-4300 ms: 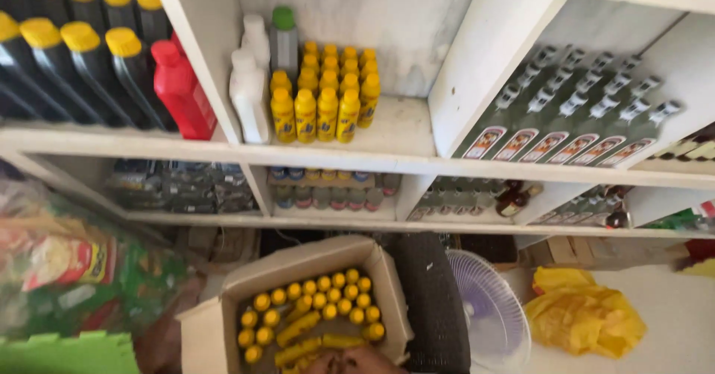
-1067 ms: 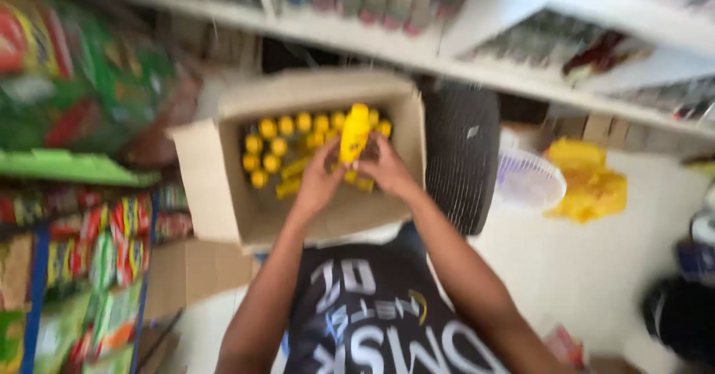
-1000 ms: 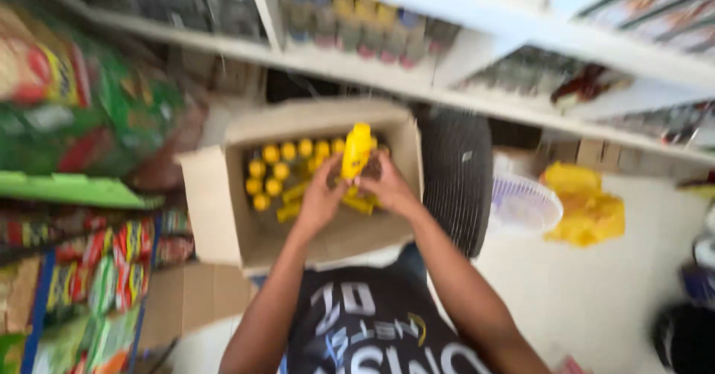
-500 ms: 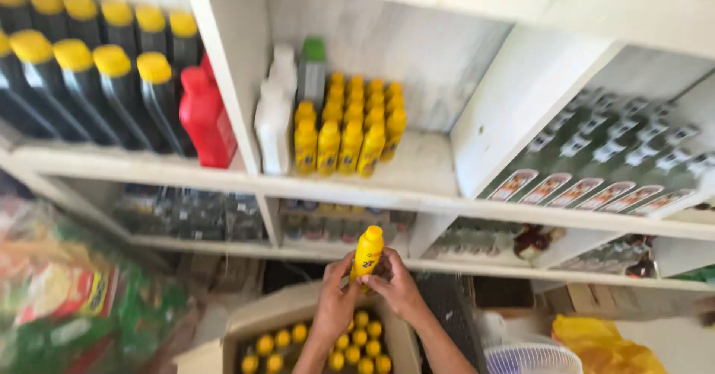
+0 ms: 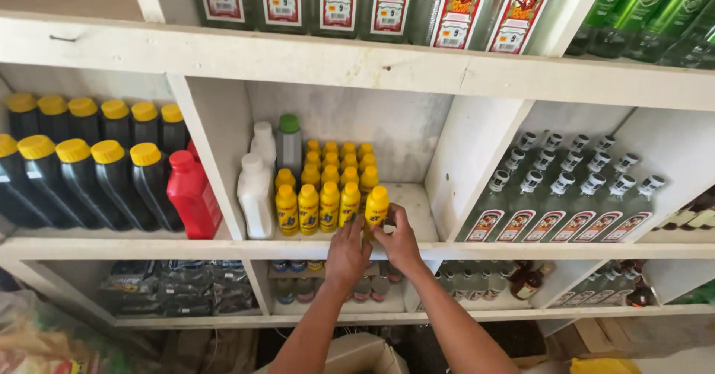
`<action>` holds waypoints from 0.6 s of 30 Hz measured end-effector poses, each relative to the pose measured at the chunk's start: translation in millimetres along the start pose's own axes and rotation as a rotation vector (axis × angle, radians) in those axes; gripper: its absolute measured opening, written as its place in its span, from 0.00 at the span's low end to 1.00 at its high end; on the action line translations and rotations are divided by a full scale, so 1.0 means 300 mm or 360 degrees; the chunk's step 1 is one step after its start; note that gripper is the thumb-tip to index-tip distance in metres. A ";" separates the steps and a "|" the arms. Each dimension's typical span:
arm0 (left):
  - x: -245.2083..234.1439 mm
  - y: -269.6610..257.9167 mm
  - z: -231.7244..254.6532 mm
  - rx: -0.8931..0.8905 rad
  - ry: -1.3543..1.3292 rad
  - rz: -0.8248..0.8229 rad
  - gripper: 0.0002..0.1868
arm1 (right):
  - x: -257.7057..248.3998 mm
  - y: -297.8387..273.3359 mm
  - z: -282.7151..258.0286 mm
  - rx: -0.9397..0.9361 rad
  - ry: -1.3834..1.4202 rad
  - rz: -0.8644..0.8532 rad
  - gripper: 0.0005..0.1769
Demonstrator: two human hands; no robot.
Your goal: The person repeatedly picks yellow bottles from a cardboard box and places them upright on a middle shelf in a store aisle. The action is performed one bottle at a time throughout the clip.
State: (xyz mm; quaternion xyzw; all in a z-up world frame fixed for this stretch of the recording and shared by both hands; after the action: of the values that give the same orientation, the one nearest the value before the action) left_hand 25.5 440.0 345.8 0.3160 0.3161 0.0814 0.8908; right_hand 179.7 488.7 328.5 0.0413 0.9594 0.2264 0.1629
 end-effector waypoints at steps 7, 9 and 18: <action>0.120 -0.027 -0.100 0.0136 0.0631 -0.0034 0.26 | 0.023 0.050 0.042 0.0117 -0.0088 0.0025 0.34; 0.129 -0.049 -0.102 0.0157 0.0691 0.0044 0.26 | 0.035 0.044 0.063 0.0132 -0.0106 0.0023 0.34; 0.124 -0.042 -0.084 0.0277 0.0726 0.0239 0.25 | 0.047 0.079 0.039 0.0072 -0.0156 0.0005 0.32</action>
State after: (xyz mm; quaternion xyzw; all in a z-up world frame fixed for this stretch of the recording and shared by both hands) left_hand 38.5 455.7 303.7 0.3874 0.4904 0.1889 0.7574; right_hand 170.6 517.1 325.1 0.0576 0.9551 0.2025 0.2083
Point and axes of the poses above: each hand's wrist, its own y-axis towards the middle knuckle, its own x-axis out of the palm, z = x × y, the point moved 5 cm from there along y, towards the middle knuckle
